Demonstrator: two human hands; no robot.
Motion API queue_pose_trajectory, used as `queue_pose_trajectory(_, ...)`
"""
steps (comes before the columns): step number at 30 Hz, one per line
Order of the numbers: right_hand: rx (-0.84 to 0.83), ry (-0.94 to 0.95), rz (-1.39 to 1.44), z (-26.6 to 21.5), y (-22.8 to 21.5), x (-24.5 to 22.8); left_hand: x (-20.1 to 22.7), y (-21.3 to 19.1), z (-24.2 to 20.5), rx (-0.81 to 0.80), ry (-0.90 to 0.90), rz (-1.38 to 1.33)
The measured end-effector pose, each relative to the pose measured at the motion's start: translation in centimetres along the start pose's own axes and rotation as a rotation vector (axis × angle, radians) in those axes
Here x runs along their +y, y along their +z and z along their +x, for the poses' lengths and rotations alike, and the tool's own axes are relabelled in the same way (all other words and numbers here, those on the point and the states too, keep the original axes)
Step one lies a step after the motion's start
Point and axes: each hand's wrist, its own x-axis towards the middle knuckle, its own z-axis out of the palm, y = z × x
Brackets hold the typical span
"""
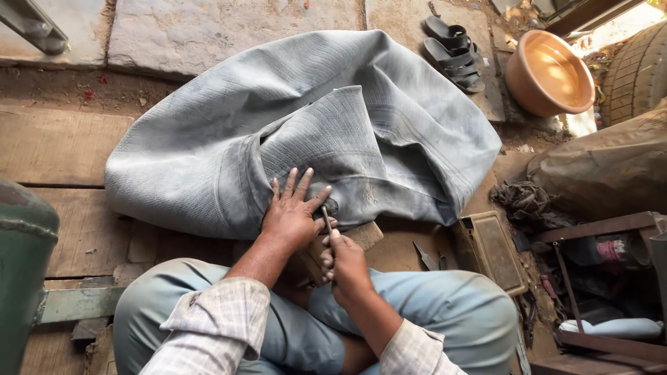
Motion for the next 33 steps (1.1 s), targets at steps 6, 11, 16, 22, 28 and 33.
queue_pose_trajectory(6, -0.111, 0.010, 0.302, 0.8, 0.6, 2.2, 0.0, -1.1, 0.3, -0.124, -0.008, -0.079)
queue_pose_trajectory(11, 0.025, -0.133, -0.797, 1.0, -1.6, -6.8, 0.3, -2.2, 0.0, -0.134, -0.030, -0.135)
queue_pose_trajectory(16, 0.090, -0.432, -1.171, 5.5, -1.0, -11.7, 0.7, -2.4, -0.9, -0.029, -0.044, -0.196)
queue_pose_trajectory(22, -0.089, -0.138, -1.037, 7.2, -0.2, -12.6, -0.3, -2.7, -1.5, 0.003, -0.197, -0.648)
queue_pose_trajectory(28, -0.175, -0.071, -1.040, 7.4, 0.0, -13.3, 1.6, -5.6, -1.6, 0.174, -0.146, -0.251)
queue_pose_trajectory(33, -0.235, -0.089, -1.132, 7.8, 0.2, -13.8, 0.3, -5.8, 1.0, -0.124, -0.426, -0.536)
